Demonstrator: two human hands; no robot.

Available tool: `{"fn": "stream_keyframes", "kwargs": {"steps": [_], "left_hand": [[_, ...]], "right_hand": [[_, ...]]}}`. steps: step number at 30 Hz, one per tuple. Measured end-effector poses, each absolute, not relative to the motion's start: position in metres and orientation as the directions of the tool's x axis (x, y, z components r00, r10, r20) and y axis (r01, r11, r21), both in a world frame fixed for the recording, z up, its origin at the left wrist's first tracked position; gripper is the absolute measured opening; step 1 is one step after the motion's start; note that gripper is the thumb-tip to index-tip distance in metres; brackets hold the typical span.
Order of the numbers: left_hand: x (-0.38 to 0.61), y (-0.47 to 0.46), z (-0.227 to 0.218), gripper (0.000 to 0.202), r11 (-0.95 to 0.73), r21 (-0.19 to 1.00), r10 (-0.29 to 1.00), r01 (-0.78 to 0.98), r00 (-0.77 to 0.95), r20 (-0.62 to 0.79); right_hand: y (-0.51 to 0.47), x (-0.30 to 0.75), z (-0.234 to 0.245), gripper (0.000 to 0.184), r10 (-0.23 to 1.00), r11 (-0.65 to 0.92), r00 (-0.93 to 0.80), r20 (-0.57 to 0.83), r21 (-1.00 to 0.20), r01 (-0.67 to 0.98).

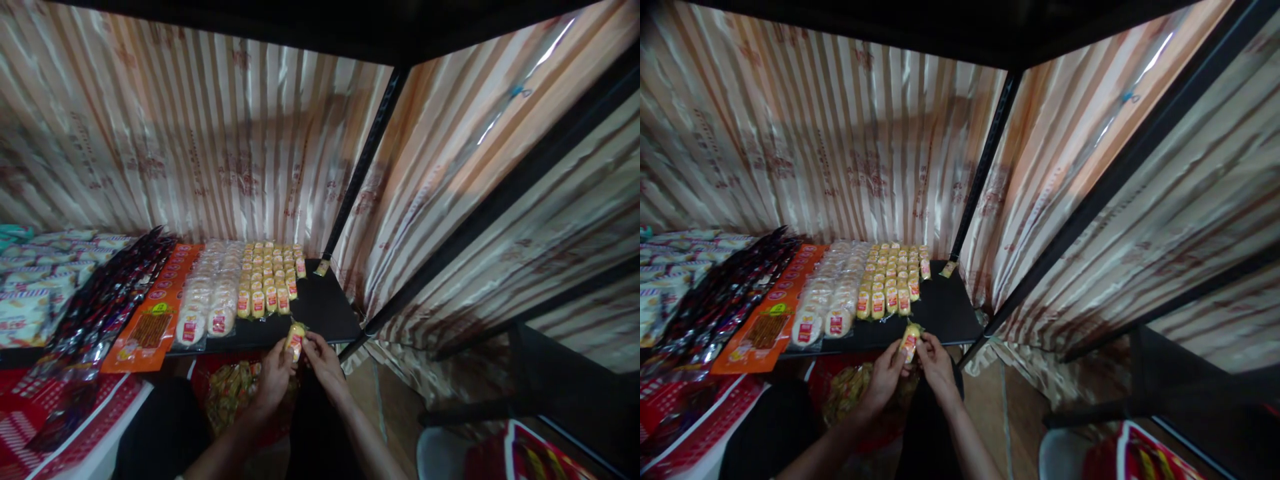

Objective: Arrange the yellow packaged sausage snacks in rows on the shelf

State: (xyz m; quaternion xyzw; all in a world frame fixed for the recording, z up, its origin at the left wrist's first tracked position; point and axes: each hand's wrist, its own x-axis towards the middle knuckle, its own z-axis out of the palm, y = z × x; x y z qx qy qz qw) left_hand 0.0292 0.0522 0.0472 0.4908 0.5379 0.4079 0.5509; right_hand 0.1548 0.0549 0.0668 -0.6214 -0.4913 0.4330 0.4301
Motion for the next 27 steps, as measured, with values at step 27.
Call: {"fn": "stream_keyframes", "kwargs": {"steps": [27], "left_hand": [[0.062,0.140,0.085,0.044,0.103,0.871,0.973,0.480,0.131,-0.188]], "right_hand": [[0.103,0.196,0.064,0.039,0.977,0.083,0.010,0.215,-0.419,0.904]]}}
